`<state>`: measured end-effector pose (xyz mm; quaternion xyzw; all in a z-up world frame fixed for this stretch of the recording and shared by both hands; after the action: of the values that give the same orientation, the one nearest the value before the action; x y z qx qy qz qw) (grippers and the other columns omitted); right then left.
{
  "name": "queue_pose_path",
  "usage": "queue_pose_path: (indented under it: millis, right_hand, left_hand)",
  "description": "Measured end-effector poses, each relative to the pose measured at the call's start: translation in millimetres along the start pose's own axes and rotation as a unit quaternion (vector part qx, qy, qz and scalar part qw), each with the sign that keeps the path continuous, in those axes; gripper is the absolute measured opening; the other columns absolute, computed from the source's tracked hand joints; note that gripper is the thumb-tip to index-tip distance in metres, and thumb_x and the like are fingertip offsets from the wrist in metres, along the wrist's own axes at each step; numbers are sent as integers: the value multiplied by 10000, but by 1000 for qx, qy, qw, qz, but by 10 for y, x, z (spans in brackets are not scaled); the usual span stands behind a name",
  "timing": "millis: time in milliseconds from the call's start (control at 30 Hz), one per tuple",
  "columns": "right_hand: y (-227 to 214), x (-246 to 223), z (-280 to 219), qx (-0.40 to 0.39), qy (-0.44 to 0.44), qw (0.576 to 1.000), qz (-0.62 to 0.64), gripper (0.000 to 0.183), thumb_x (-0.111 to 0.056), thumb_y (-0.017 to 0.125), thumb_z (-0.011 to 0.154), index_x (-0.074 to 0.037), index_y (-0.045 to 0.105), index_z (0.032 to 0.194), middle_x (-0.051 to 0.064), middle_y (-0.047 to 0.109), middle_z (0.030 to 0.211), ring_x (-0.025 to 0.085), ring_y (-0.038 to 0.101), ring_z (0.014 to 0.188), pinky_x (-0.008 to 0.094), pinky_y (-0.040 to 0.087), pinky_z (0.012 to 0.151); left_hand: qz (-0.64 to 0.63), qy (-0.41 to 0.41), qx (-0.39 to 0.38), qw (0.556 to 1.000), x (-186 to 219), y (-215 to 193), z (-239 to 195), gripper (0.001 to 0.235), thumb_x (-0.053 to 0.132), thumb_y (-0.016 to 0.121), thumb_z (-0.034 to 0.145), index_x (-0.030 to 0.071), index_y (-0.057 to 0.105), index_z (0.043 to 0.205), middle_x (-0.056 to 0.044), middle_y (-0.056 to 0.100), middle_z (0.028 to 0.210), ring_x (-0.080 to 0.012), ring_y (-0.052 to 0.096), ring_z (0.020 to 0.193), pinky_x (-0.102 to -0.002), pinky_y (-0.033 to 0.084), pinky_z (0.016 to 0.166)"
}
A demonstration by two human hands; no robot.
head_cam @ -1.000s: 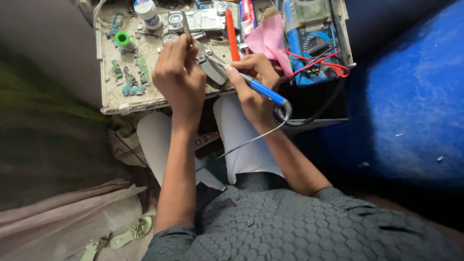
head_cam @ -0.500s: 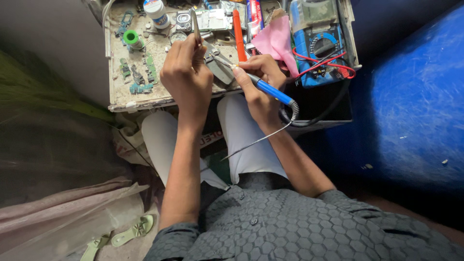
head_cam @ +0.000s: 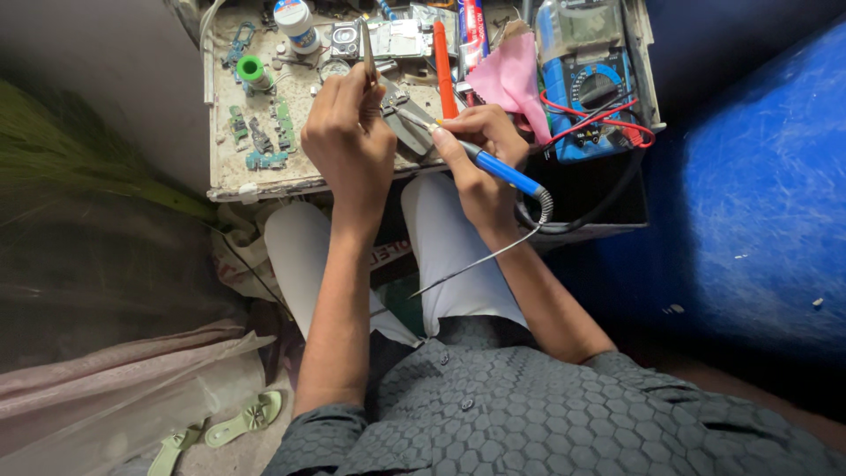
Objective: The person is soldering a small electronic component onto a circuit board. They use a soldering iron and solder wire to attach the component, then use a multimeter to test the connection.
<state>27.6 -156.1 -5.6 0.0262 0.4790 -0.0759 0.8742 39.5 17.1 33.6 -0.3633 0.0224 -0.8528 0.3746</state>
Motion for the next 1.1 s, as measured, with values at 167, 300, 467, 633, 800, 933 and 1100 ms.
queue_pose_path:
  millis: [167, 300, 467, 633, 800, 933, 1100]
  right_hand:
    - [5, -8, -12, -8, -1, 1000, -3, 78, 37, 738, 959, 47, 677, 1007, 84, 611, 1047, 102, 616, 889, 236, 514, 795]
    - [-5, -23, -16, -2, -2, 1000, 5, 74, 38, 732, 954, 47, 671, 995, 80, 606, 1044, 100, 625, 885, 232, 525, 788]
    - [-6, -21, 5, -6, -6, 1000, 2, 78, 50, 734, 951, 50, 668, 992, 83, 616, 1039, 105, 626, 889, 238, 524, 794]
    - [-5, 12, -11, -9, 2, 1000, 6, 72, 48, 732, 954, 49, 674, 998, 84, 613, 1050, 110, 644, 893, 244, 542, 792]
    - [-41, 5, -34, -2, -10, 1000, -3, 69, 50, 726, 964, 56, 665, 997, 89, 608, 1057, 120, 631, 887, 247, 538, 797]
    - [-43, 22, -29, -6, -2, 1000, 14, 77, 45, 722, 965, 58, 652, 995, 87, 601, 1058, 118, 646, 883, 248, 556, 804]
    - [-17, -13, -17, -18, -11, 1000, -8, 71, 61, 726, 959, 68, 667, 999, 101, 605, 1065, 126, 643, 903, 253, 549, 798]
  left_hand:
    - [8, 2, 1, 1000, 1, 4, -4, 183, -29, 703, 921, 55, 678, 1082, -101, 639, 865, -302, 639, 762, -439, 449, 667]
    - [3, 7, 3, 1000, 26, -9, -2, 196, -33, 703, 913, 50, 676, 1088, -99, 641, 870, -301, 646, 774, -437, 456, 674]
    - [0, 5, 1, 1000, 34, -16, 18, 207, -48, 697, 899, 43, 677, 1084, -99, 644, 862, -296, 647, 757, -431, 458, 664]
    - [-3, 7, 6, 1000, 29, -24, 4, 200, -49, 686, 908, 46, 674, 1083, -100, 642, 870, -301, 648, 766, -429, 467, 671]
    - [-3, 4, 6, 1000, 5, -22, 4, 192, -40, 685, 906, 46, 673, 1077, -100, 636, 855, -296, 647, 753, -427, 468, 660]
    - [-1, 6, 9, 1000, -13, -11, 3, 188, -26, 692, 912, 52, 674, 1081, -95, 638, 857, -294, 651, 757, -424, 473, 665]
    - [0, 2, 13, 1000, -17, -11, -4, 164, 5, 713, 932, 60, 674, 1082, -90, 644, 866, -295, 657, 768, -423, 480, 672]
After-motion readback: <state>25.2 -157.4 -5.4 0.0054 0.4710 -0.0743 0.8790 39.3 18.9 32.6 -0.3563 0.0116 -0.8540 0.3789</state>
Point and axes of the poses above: each hand's wrist, its own z-axis towards the middle knuckle, its own y-axis out of the palm, x = y × z, the point moved 6 cm from there along z, towards the middle knuckle
